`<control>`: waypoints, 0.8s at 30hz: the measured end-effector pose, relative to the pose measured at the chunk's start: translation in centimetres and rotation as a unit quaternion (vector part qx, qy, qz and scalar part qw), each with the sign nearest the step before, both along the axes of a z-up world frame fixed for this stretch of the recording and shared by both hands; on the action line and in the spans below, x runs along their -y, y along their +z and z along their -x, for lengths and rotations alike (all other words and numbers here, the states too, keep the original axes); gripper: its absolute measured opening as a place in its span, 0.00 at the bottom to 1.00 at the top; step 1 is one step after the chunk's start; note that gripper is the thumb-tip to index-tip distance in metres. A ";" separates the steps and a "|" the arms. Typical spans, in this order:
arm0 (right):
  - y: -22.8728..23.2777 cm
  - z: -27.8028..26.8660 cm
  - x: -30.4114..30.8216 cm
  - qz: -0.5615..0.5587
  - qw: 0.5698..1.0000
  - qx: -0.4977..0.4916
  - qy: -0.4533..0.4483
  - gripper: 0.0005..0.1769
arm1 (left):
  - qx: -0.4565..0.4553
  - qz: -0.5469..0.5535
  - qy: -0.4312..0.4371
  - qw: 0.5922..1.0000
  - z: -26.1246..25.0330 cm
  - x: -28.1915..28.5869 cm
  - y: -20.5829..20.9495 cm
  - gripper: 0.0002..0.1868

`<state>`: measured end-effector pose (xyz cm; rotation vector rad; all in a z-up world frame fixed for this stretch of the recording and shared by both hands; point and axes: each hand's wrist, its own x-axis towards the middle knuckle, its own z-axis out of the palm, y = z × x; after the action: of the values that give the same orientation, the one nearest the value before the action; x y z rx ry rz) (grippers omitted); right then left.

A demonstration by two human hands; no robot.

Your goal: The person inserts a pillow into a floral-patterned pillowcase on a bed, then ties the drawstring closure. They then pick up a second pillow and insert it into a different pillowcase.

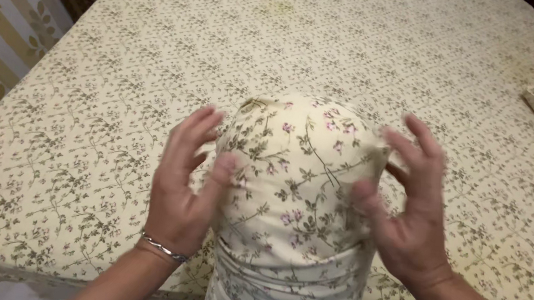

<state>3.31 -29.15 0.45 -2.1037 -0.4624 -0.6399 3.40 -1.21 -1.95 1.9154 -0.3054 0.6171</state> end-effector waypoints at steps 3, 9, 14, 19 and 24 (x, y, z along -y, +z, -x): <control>1.6 -0.2 -1.8 0.198 0.969 0.143 0.029 0.22 | 0.092 -0.155 -0.050 0.982 -0.4 1.3 2.0 0.26; 2.7 -1.8 -2.8 0.196 0.978 0.077 -0.013 0.06 | 0.001 -0.185 0.004 0.983 -1.5 3.0 3.6 0.07; 3.4 -0.1 -2.5 0.197 0.976 0.089 0.008 0.05 | 0.076 -0.149 -0.050 0.985 -0.7 2.3 4.7 0.05; 3.1 1.8 -2.2 0.200 0.972 0.117 0.023 0.06 | 0.083 -0.185 -0.074 0.976 1.2 1.4 4.5 0.04; 2.1 1.6 -2.4 0.201 0.968 0.138 0.061 0.11 | 0.062 -0.184 -0.177 0.965 3.5 0.7 4.5 0.01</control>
<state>1.67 -26.71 2.52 -2.3470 -0.9370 -0.8248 -0.09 -1.87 2.56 2.1031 -0.8736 0.4601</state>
